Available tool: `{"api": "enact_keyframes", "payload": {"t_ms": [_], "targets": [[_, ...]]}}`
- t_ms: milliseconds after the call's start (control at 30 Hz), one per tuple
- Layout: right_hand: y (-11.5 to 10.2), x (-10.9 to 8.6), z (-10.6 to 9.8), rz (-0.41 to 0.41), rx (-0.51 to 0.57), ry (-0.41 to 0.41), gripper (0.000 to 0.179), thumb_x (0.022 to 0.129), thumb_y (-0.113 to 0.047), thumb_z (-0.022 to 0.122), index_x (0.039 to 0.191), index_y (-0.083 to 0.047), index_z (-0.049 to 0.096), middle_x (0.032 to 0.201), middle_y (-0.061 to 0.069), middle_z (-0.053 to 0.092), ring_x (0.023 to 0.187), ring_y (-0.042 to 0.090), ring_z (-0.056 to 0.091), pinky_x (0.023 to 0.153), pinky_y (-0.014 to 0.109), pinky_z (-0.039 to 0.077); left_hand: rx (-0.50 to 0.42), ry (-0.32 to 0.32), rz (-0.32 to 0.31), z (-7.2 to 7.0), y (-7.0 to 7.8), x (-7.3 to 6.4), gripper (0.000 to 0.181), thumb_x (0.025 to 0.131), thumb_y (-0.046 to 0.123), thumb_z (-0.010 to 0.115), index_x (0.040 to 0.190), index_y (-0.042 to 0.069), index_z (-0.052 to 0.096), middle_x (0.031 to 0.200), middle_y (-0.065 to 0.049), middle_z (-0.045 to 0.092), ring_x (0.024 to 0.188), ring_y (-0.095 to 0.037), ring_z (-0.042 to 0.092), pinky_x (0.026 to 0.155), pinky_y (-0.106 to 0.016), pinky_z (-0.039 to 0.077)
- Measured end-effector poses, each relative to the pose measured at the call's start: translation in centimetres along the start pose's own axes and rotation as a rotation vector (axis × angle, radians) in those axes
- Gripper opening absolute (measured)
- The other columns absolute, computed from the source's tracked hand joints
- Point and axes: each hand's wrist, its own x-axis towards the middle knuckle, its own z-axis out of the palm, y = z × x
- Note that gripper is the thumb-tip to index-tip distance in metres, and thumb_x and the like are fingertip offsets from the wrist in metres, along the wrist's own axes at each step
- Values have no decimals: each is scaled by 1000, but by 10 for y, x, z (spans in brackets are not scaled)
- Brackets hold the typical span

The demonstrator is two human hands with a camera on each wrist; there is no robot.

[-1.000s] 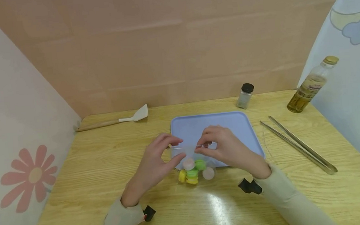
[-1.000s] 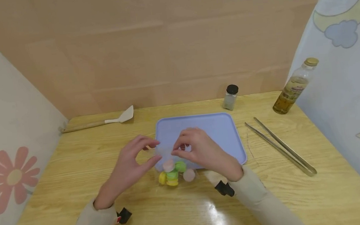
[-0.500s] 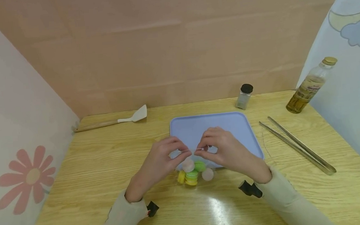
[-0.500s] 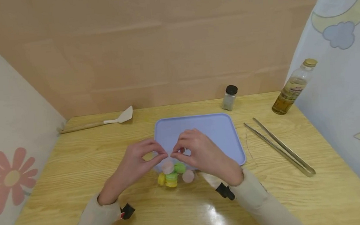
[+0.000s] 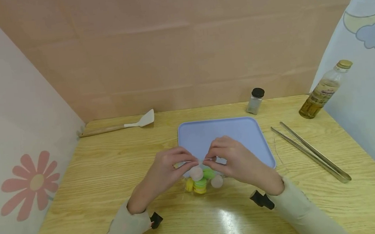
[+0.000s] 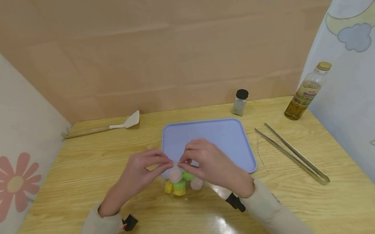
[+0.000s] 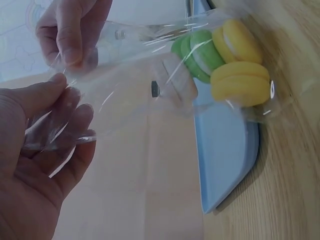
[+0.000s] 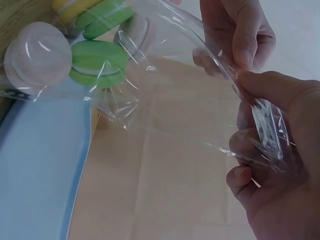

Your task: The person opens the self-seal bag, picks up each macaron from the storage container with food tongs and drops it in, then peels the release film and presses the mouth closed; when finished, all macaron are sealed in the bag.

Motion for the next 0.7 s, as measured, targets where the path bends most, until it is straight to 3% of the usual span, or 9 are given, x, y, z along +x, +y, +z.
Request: {"api": "enact_keyframes", "payload": {"t_ms": [200,367,500,700], "targets": [[3,-6,-6,-1,17,25,13,92,-23,78,81,-17,73,80,-12,63,74,8,57,70,22,46,9,19,-26,-8,2,-4,7,85,3,81,91,8,80,86,3,75,76,-5,67,64,-16,54],[6,-16,-14,45,40,55,25,96,-37,71,79,-19,70,79,-15,62,72,6,56,65,19,45,40,24,26,-11,1,-7,11,82,-2,81,91,5,81,84,1,75,72,-7,67,63,-15,54],[7,-23,-20,63,69,69,22,96,-37,72,80,-21,70,80,-17,61,71,4,55,62,18,45,48,12,53,-13,1,-9,14,80,-5,81,93,2,80,84,-2,76,69,-7,67,59,-14,52],[6,-29,-21,61,104,60,12,94,-24,76,84,-20,70,84,-14,63,75,4,57,65,15,48,22,-31,-57,-10,4,-10,20,83,10,84,101,5,78,93,0,75,81,-9,68,65,-20,56]]}}
